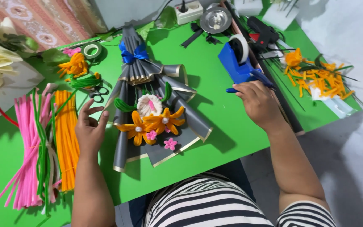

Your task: The person arranges a bouquet of artificial flowers wrapped in grey paper on a green table. They use wire cutters to trim green stems and adjust the placement of the flowers and the wrapping paper. Finally, they secure the arrangement with a blue ribbon.

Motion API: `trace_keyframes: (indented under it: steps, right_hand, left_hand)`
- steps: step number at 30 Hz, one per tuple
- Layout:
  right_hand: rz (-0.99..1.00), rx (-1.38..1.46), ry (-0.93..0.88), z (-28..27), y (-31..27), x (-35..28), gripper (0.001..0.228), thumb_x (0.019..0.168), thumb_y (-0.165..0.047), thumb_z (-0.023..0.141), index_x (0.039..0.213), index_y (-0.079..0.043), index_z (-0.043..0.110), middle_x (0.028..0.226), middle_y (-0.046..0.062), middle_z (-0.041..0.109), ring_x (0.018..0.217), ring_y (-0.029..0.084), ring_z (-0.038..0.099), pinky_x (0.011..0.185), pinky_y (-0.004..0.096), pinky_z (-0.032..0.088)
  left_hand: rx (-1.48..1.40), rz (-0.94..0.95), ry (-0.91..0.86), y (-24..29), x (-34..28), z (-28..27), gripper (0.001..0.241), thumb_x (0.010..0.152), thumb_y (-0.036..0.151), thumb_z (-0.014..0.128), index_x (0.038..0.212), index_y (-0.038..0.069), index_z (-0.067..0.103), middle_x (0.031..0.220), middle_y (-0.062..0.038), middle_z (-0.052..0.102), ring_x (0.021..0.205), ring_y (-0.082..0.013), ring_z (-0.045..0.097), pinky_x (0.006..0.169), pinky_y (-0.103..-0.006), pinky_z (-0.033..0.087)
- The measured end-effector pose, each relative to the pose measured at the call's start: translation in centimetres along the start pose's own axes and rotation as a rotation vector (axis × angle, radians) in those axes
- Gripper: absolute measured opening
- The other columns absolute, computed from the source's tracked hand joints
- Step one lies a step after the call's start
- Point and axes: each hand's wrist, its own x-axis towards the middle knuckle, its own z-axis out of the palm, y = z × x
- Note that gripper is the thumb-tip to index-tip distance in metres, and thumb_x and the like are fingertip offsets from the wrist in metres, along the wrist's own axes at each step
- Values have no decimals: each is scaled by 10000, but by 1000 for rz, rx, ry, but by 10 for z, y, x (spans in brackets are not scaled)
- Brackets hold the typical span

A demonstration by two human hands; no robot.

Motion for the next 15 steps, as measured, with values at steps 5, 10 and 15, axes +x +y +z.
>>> trace_keyframes:
  steps: [5,10,15]
  right_hand:
    - [15,73,-80,23,6,-24,209,1104,-267,548,1211,-146,680,1059,3,686,967,209,661,822,342,520]
    - [-10,76,-122,12,5,-23,202,1103,-246,546,1207,-126,671,1045,42,680,962,247,660,820,379,522]
    - [-19,-16,-158,-1,8,-22,202,1104,-262,549,1226,-151,666,1078,17,680,984,230,654,826,379,520]
  left_hand:
    - [-25,111,80,-14,0,1,419,1046,179,766,1428,96,616,1049,-89,720,590,-182,478,526,-285,368]
    - [6,202,95,-13,0,3,367,1064,145,790,1386,36,652,1029,-119,721,592,-210,495,523,-298,376]
    - [12,254,71,1,-3,5,324,1046,74,796,1331,-15,671,1019,-170,714,629,-253,521,558,-343,413]
